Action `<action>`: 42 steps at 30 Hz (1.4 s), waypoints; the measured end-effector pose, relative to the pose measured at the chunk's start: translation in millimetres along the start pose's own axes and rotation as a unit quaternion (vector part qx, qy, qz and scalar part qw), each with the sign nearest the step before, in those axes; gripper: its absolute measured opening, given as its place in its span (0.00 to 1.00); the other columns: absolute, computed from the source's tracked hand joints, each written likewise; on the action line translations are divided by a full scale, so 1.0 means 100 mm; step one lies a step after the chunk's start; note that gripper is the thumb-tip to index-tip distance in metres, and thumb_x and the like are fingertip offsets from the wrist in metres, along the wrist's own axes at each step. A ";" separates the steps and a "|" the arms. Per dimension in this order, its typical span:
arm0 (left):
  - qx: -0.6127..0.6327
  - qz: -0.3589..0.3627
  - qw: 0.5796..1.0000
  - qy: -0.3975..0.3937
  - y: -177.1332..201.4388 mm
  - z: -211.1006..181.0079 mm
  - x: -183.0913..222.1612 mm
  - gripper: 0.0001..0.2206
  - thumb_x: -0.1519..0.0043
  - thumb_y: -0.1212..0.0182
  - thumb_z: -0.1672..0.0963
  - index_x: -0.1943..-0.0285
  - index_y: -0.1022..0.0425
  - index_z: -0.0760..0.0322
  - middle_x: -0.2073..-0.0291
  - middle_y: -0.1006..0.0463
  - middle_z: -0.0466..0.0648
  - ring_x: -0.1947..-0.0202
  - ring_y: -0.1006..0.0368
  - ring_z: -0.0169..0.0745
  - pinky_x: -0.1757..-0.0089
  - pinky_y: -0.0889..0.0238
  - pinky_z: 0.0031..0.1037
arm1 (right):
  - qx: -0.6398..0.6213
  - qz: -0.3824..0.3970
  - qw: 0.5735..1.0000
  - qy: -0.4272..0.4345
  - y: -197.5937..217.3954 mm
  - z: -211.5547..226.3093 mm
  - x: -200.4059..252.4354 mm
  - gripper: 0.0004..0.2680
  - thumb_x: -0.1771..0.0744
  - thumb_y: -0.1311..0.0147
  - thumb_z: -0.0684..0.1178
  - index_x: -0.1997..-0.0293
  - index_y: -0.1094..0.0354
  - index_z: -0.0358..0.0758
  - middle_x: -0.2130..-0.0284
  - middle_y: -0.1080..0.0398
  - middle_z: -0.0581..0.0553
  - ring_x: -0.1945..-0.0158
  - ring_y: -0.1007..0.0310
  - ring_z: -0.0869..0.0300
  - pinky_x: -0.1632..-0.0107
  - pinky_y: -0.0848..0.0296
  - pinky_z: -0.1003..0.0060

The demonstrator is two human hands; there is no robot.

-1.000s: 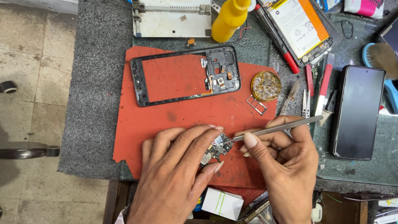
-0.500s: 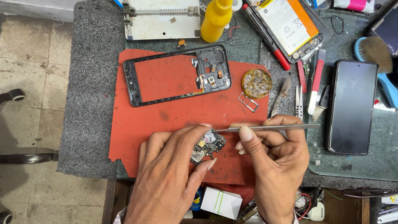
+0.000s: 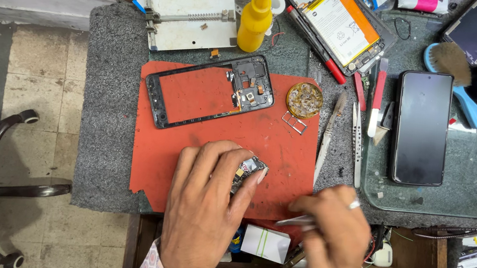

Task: The person cleans a small circuit board removed from a mobile phone, using a brush and liquid from a yellow squeeze bottle.

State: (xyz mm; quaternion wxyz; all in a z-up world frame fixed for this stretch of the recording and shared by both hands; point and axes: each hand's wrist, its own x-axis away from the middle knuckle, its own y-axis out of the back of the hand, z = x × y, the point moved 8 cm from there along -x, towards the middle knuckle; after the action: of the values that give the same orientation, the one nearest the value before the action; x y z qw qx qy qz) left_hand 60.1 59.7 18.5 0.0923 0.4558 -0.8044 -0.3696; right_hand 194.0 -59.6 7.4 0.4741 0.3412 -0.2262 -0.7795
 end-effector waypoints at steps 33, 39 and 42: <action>0.175 -0.037 0.965 0.193 0.20 0.53 -0.20 0.05 0.36 0.38 0.58 0.57 0.23 0.68 0.67 0.15 0.47 0.69 0.16 0.33 0.67 0.24 0.29 | 0.145 0.043 0.981 0.121 -0.31 0.23 -0.09 0.23 0.43 0.38 0.42 0.41 0.28 0.37 0.79 0.44 0.50 0.74 0.43 0.57 0.68 0.40 0.60; 0.032 -0.096 0.995 -0.005 0.46 0.35 -0.50 0.03 0.35 0.36 0.61 0.56 0.23 0.68 0.59 0.21 0.49 0.64 0.21 0.41 0.63 0.27 0.29 | 0.148 0.032 0.982 0.111 -0.32 0.21 -0.07 0.22 0.43 0.37 0.41 0.42 0.26 0.38 0.80 0.45 0.51 0.75 0.44 0.58 0.70 0.42 0.61; -0.058 -0.121 0.985 -0.105 0.49 0.20 -0.58 0.03 0.34 0.35 0.61 0.56 0.24 0.66 0.57 0.21 0.49 0.57 0.22 0.52 0.56 0.29 0.37 | 0.145 0.024 0.981 0.123 -0.31 0.22 -0.07 0.23 0.44 0.39 0.41 0.42 0.27 0.38 0.79 0.45 0.50 0.74 0.43 0.58 0.68 0.41 0.60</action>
State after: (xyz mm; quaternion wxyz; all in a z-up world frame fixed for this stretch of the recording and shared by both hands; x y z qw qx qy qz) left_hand 51.0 131.9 48.0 -0.0120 0.5026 -0.7258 -0.4696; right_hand 161.7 -38.4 2.9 0.4619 0.4943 -0.2850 -0.6790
